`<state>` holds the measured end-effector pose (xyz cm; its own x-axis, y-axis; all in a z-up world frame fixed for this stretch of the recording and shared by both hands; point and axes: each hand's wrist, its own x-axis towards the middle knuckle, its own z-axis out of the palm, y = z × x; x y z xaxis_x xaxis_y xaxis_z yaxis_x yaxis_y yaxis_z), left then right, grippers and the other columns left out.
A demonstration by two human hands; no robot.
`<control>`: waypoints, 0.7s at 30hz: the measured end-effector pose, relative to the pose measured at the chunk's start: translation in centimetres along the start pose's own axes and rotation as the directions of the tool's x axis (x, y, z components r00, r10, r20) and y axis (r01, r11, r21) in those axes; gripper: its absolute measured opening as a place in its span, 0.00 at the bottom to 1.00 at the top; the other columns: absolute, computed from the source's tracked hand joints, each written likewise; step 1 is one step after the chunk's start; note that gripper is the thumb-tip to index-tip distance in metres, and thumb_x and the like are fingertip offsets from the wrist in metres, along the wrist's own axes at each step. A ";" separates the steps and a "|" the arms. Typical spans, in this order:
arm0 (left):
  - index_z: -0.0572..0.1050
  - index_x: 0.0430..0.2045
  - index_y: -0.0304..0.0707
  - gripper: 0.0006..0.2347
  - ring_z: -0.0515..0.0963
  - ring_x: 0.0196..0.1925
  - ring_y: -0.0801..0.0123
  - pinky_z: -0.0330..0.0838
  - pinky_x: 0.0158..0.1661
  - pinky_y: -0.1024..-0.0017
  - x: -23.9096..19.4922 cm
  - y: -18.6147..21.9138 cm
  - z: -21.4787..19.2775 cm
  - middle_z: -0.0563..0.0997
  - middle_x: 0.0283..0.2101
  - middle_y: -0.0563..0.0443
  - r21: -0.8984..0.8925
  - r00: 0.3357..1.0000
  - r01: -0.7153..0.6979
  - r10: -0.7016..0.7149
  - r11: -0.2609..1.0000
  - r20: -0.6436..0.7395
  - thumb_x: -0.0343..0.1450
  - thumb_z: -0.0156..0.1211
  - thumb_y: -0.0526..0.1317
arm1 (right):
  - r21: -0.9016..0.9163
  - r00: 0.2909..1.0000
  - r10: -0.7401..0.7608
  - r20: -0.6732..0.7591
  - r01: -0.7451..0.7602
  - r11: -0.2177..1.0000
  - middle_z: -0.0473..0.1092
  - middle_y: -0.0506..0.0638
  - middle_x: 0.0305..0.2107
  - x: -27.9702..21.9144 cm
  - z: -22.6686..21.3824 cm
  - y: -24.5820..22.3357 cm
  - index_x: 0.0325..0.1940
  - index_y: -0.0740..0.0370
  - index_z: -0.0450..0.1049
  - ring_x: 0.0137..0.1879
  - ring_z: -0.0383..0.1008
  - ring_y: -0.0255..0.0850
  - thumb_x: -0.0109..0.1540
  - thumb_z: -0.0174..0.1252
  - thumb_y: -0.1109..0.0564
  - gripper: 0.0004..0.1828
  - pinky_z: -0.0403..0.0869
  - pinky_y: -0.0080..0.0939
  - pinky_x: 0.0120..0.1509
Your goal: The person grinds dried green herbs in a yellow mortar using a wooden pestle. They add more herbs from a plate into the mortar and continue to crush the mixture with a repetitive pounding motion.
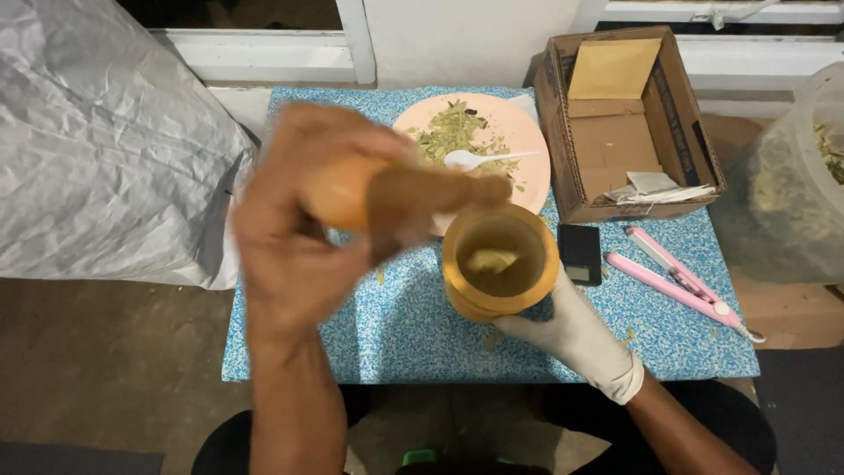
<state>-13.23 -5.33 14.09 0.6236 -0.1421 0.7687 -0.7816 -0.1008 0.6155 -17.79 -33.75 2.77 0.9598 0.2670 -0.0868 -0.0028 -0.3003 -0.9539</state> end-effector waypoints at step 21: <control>0.63 0.25 0.46 0.14 0.85 0.41 0.32 0.81 0.44 0.37 -9.2 -15.9 6.6 0.73 0.41 0.50 0.390 0.723 0.689 -0.614 0.611 -0.317 0.68 0.69 0.38 | -0.177 0.933 0.338 -0.121 -0.356 0.918 0.71 0.62 0.73 0.2 0.1 -3.4 0.82 0.54 0.62 0.83 0.62 0.68 0.51 0.83 0.51 0.59 0.62 0.80 0.84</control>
<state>-6.56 -8.91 -3.88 0.9339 0.2708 0.2335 -0.0520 -0.5431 0.8380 -17.63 -32.61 5.97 0.9287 0.0365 -0.3689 -0.2942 -0.5329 -0.7934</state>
